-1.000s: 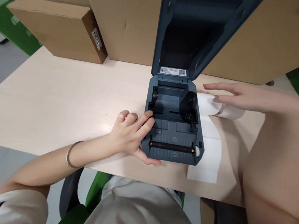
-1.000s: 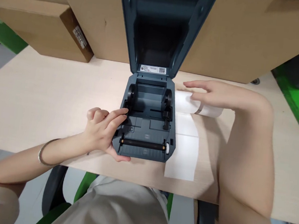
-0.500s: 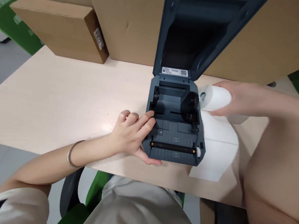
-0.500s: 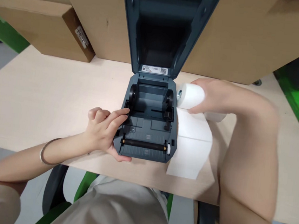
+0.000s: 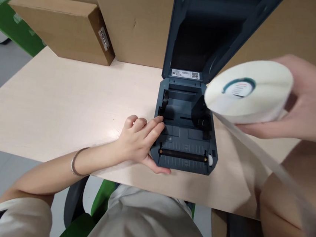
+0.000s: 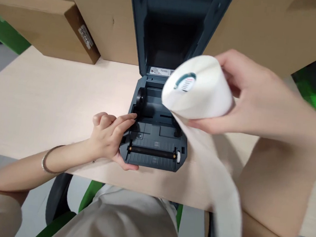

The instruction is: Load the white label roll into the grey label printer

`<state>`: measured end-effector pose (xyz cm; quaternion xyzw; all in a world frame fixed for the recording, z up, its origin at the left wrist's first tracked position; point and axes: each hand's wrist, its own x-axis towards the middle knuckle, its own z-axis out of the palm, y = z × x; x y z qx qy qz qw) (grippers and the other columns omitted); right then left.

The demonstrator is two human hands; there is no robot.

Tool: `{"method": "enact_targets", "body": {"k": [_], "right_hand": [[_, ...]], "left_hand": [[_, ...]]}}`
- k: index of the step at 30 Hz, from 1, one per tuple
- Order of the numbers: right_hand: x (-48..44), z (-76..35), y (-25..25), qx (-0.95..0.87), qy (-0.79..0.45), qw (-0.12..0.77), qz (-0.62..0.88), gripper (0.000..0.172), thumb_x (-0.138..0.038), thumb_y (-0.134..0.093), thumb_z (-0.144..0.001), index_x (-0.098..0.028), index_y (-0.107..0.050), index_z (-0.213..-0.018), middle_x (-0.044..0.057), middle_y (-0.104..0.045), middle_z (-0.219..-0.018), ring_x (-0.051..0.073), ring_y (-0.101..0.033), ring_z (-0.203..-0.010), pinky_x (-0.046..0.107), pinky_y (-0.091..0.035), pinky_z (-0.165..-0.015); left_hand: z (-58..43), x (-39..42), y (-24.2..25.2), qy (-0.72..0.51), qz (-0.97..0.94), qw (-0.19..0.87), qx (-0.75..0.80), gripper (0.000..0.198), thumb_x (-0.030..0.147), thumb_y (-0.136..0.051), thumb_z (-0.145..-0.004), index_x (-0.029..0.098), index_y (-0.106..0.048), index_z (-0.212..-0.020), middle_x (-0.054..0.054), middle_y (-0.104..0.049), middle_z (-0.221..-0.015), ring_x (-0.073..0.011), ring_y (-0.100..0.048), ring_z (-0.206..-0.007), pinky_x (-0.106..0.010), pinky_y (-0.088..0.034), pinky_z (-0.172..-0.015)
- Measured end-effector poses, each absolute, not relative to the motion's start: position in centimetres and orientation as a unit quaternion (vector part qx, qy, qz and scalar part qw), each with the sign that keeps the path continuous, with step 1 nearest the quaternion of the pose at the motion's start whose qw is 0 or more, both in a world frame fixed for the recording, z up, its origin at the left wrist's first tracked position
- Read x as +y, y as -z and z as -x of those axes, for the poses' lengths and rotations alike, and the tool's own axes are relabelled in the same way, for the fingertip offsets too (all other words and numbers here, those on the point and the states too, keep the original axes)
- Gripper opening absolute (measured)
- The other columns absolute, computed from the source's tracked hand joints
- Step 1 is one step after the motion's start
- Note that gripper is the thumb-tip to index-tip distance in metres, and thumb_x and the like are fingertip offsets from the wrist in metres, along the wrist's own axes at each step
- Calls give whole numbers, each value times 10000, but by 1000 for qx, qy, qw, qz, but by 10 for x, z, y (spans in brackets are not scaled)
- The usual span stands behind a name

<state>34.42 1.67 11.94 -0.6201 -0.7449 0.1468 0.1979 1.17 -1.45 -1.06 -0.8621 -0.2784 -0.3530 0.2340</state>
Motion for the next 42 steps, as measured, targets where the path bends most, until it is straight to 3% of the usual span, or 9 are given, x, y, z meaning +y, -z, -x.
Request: {"method": "enact_targets", "body": {"k": [3,6,8,12,25,31,36,42], "right_hand": [[22,-306,-105,-790,-116,302,521,780,-793,-843,-707,-349,-651,-1318,44,-698,-1346,306,-696,-1225,487,-596,-1052],[31,-281,-87,-818,-64,303,485,694,-545,-858,-819,-345,-623,-1440,26,-670,-1471,277,-669,-1336,410,-563,-1158],[37,-274,-77,-837,-62,268,474,741,-469,-870,-793,-301,-628,-1474,33,-680,-1481,291,-682,-1324,432,-551,-1174],[43,-272,-70,-843,-77,238,476,814,-478,-830,-753,-203,-652,-1497,71,-726,-1416,335,-711,-1236,499,-556,-1108],[38,-273,-84,-861,-49,135,488,742,-412,-725,-862,-217,-579,-1563,92,-660,-1525,349,-673,-1300,512,-490,-1124],[44,-269,-71,-879,-35,96,466,699,-425,-743,-786,-269,-658,-1462,68,-762,-1307,352,-707,-1190,494,-497,-1052],[52,-261,-52,-877,-19,25,480,678,-387,-730,-823,-201,-658,-1471,108,-748,-1359,365,-700,-1229,500,-496,-1078],[52,-258,-48,-881,7,39,471,750,-376,-828,-856,-107,-622,-1525,148,-694,-1452,380,-657,-1330,505,-491,-1146]], "left_hand": [[-11,-15,11,351,863,223,-285,1104,1105,-264,-759,181,-711,-1167,-106,-854,-1089,-241,-444,-709,-461,-300,-756],[-9,-15,14,351,867,208,-285,1098,1080,-218,-803,190,-680,-1252,-108,-840,-1108,-253,-458,-744,-466,-279,-763],[-8,-14,15,360,869,196,-278,1087,1043,-195,-850,167,-651,-1304,-129,-831,-1124,-264,-462,-773,-472,-271,-766],[-11,-13,14,378,865,190,-270,1053,1014,-219,-877,143,-632,-1301,-138,-828,-1117,-265,-444,-779,-466,-267,-759],[-13,-13,13,384,860,203,-266,1027,1036,-266,-846,160,-655,-1216,-135,-833,-1095,-259,-440,-759,-452,-272,-756],[-10,-13,14,369,866,208,-265,1000,953,-143,-940,150,-670,-1218,-141,-831,-1120,-266,-416,-770,-455,-268,-753],[-9,-13,15,362,868,213,-266,1006,964,-137,-932,160,-692,-1171,-142,-823,-1141,-259,-409,-770,-449,-273,-766],[-9,-13,13,352,870,216,-269,996,968,-123,-928,190,-705,-1147,-123,-821,-1148,-257,-401,-767,-445,-273,-771]]}}
